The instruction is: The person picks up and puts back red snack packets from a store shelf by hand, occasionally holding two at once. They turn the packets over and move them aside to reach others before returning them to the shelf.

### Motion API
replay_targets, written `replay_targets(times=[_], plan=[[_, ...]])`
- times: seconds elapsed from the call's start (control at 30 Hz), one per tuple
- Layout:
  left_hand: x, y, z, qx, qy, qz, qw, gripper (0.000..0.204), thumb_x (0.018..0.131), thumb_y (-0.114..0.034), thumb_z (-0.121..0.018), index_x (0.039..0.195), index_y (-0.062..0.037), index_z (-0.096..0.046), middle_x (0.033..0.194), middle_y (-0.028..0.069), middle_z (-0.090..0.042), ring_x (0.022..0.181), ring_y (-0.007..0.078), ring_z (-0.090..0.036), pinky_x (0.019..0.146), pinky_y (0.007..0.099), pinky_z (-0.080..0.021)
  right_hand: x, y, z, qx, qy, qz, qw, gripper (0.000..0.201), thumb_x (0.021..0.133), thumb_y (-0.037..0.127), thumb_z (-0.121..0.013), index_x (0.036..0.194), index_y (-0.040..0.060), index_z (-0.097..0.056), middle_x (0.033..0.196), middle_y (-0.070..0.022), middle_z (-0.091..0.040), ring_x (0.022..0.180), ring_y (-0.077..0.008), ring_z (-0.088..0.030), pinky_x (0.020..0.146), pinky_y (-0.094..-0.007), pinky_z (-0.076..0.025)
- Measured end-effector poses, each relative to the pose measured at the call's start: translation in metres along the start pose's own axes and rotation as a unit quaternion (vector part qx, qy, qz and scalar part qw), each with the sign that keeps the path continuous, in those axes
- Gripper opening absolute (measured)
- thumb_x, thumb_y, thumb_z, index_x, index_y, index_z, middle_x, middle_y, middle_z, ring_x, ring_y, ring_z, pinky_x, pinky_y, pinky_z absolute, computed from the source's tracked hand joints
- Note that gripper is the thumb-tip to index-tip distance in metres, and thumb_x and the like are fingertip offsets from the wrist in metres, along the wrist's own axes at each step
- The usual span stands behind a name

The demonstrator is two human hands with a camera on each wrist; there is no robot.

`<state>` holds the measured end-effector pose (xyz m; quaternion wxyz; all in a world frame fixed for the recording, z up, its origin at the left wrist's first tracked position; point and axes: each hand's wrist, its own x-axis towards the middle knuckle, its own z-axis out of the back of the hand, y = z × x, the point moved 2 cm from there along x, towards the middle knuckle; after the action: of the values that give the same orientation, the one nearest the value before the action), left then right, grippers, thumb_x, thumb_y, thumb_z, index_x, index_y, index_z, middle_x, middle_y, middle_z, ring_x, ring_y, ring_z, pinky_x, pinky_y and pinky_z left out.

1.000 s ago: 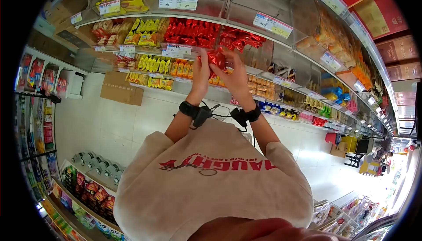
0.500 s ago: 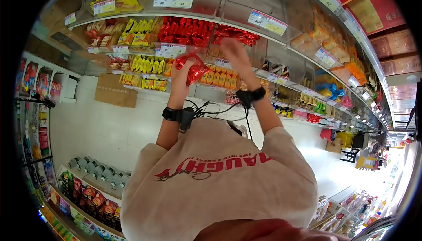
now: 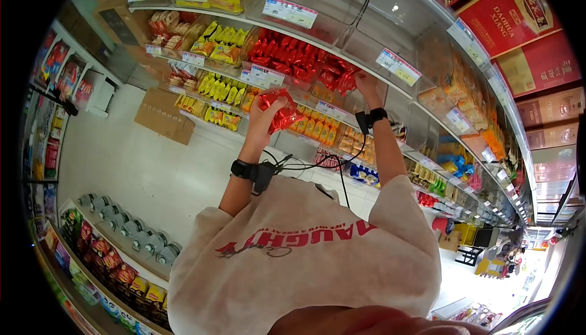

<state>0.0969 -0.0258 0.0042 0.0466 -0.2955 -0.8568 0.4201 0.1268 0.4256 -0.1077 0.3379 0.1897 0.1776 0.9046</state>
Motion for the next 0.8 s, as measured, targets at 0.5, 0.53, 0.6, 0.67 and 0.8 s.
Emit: replay_targets(times=[0.5, 0.53, 0.6, 0.67, 0.8], plan=[[0.002, 0.0, -0.014, 0.04, 0.011, 0.041, 0.998, 0.052, 0.088, -0.017, -0.079, 0.132, -0.0016, -0.054, 0.119, 0.0119, -0.065, 0.106, 0.0213, -0.069, 0.085, 0.0364, -0.063, -0.079, 0.004, -0.034, 0.185, 0.218, 0.115, 0.951, 0.069, 0.074, 0.025, -0.088, 0.132, 0.0005, -0.059, 0.121, -0.0148, -0.067, 0.111, -0.025, -0.065, 0.094, -0.0358, -0.053], [0.004, 0.004, -0.013, 0.038, 0.017, 0.051, 0.998, 0.052, 0.088, -0.017, -0.079, 0.131, -0.0019, -0.055, 0.118, 0.0116, -0.065, 0.105, 0.0212, -0.069, 0.084, 0.0363, -0.063, -0.082, 0.012, -0.021, 0.151, 0.238, 0.069, 0.957, 0.066, 0.076, 0.025, -0.088, 0.131, 0.0007, -0.06, 0.119, -0.0141, -0.067, 0.108, -0.0239, -0.066, 0.092, -0.0354, -0.053], [0.01, 0.011, -0.01, 0.035, 0.024, 0.068, 0.997, 0.051, 0.088, -0.017, -0.079, 0.131, -0.0025, -0.055, 0.117, 0.0111, -0.066, 0.104, 0.021, -0.07, 0.084, 0.0359, -0.063, -0.094, 0.052, 0.025, 0.081, 0.279, -0.019, 0.957, 0.06, 0.08, 0.025, -0.086, 0.129, 0.001, -0.062, 0.117, -0.0128, -0.068, 0.103, -0.0219, -0.067, 0.087, -0.0346, -0.054], [0.007, 0.005, -0.017, 0.03, 0.016, 0.059, 0.998, 0.05, 0.089, -0.017, -0.079, 0.131, -0.0027, -0.056, 0.116, 0.0104, -0.067, 0.103, 0.0204, -0.07, 0.083, 0.0357, -0.062, -0.088, 0.049, 0.031, 0.141, 0.189, -0.007, 0.972, 0.058, 0.085, 0.027, -0.084, 0.131, 0.0008, -0.061, 0.115, -0.0122, -0.068, 0.099, -0.0195, -0.067, 0.083, -0.0325, -0.054], [0.009, 0.009, -0.016, 0.006, 0.036, 0.053, 0.998, 0.047, 0.09, -0.018, -0.078, 0.13, -0.0031, -0.058, 0.115, 0.0091, -0.067, 0.103, 0.0192, -0.07, 0.084, 0.0349, -0.061, -0.124, 0.098, 0.09, 0.341, 0.045, -0.031, 0.939, 0.051, 0.09, 0.03, -0.08, 0.131, 0.0022, -0.065, 0.102, -0.0077, -0.07, 0.08, -0.0148, -0.067, 0.077, -0.0282, -0.053]])
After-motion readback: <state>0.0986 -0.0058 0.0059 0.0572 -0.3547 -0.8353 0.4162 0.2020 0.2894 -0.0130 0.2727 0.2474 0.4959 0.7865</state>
